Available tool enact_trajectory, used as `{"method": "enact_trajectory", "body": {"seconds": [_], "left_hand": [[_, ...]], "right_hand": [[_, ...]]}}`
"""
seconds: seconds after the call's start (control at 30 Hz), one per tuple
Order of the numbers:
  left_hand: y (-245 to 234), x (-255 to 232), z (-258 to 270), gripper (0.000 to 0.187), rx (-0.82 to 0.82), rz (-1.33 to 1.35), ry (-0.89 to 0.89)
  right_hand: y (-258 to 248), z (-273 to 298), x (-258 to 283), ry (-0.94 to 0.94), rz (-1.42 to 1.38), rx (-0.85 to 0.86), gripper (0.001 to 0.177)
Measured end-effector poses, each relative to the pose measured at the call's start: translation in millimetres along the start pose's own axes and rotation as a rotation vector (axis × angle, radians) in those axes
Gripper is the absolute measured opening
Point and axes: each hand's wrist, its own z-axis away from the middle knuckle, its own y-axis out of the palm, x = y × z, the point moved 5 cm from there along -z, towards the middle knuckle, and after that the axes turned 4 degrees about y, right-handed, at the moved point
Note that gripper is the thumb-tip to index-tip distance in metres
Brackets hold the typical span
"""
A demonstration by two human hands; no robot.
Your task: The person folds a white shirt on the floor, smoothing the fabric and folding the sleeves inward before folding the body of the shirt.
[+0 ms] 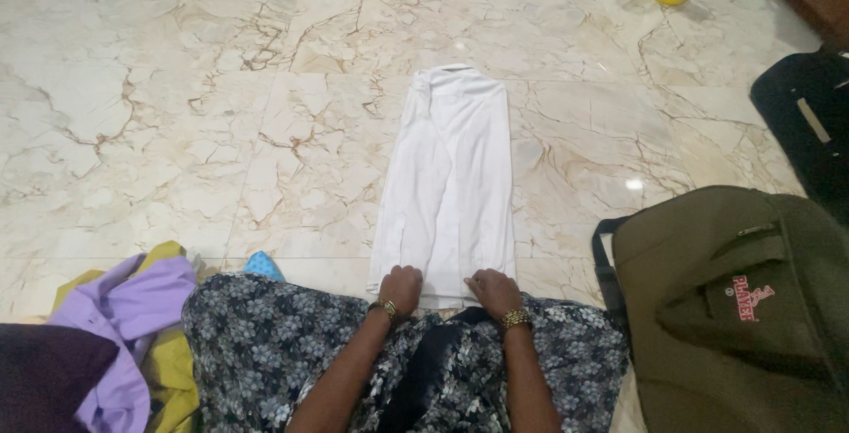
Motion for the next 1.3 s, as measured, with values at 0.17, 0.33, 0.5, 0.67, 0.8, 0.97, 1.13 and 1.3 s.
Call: {"method": "enact_trajectory", "body": {"seconds": [0.17, 0.33, 0.5, 0.67, 0.8, 0.97, 1.13, 1.3], "left_hand": [[-52, -4, 1, 0.051, -0.250, 0.056, 0.008], [-23, 4, -11, 0.070, -0.091, -0.149, -0.023], [5, 12, -20, 0.074, -0.045, -0.207, -0.079], [-1, 9, -15, 0.075, -0.056, -0.183, -0.094], [-24, -2, -12, 0.072, -0.072, -0.126, -0.117], [-23, -35, -28, 0.076, -0.238, -0.208, 0.223], [21, -67, -34, 0.093, -0.101, -0.134, 0.422], [43, -62, -34, 0.091, 0.085, -0.179, 0.392]], "right_hand": [[4, -15, 9, -0.320, -0.038, -0.426, 0.064], [51, -28, 20, -0.033, 0.277, 0.039, 0.084], [54, -25, 21, -0.011, 0.290, 0.135, 0.095], [51, -22, 25, 0.028, 0.286, 0.144, 0.090], [28, -25, 28, -0.003, 0.070, -0.131, 0.083], [19, -47, 8, -0.041, -0.072, -0.367, 0.073], [30, -74, -4, -0.003, 0.037, -0.326, 0.066], [26, -79, -16, 0.150, 0.052, -0.330, 0.076]]}}
